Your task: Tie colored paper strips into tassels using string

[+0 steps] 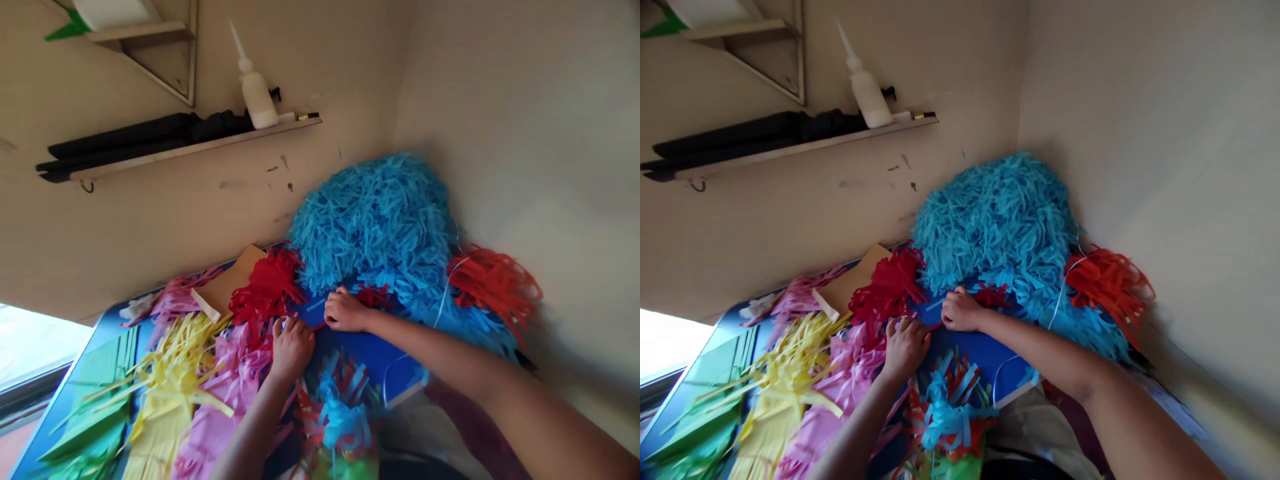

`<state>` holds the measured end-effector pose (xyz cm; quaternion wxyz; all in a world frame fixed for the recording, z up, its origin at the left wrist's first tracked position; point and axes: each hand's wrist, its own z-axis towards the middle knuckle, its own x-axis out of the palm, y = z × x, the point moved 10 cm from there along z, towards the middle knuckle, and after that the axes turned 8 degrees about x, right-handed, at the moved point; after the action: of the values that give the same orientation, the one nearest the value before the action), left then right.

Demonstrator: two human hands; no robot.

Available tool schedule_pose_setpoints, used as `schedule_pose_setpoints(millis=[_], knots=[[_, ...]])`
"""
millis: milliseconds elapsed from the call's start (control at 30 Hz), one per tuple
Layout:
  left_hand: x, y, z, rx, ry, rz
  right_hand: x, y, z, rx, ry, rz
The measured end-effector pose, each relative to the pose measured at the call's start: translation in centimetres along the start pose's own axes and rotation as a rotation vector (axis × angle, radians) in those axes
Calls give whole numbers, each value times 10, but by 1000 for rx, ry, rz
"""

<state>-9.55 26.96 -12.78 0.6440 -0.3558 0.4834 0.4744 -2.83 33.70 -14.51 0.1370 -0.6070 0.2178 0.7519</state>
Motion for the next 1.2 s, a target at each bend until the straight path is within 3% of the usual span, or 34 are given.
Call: schedule_pose_setpoints(millis=[233,567,833,967,1067,1200], knots=[[1,-3,-6,-23,-10,-51,4,26,-9,-69,-52,-4],[21,37,-33,-216,21,-248,9,-36,-24,154,18,170],[25,38,-26,-330,55,-202,17,-46,-16,308,140,200],[18,30,-17,-271,72,-145,15,-47,-10,362,192,157],[13,14,-11,-115,66,-137,5,-38,-8,334,181,119],[13,-4,-7,54,43,-134,-2,8,-12,1,128,35]])
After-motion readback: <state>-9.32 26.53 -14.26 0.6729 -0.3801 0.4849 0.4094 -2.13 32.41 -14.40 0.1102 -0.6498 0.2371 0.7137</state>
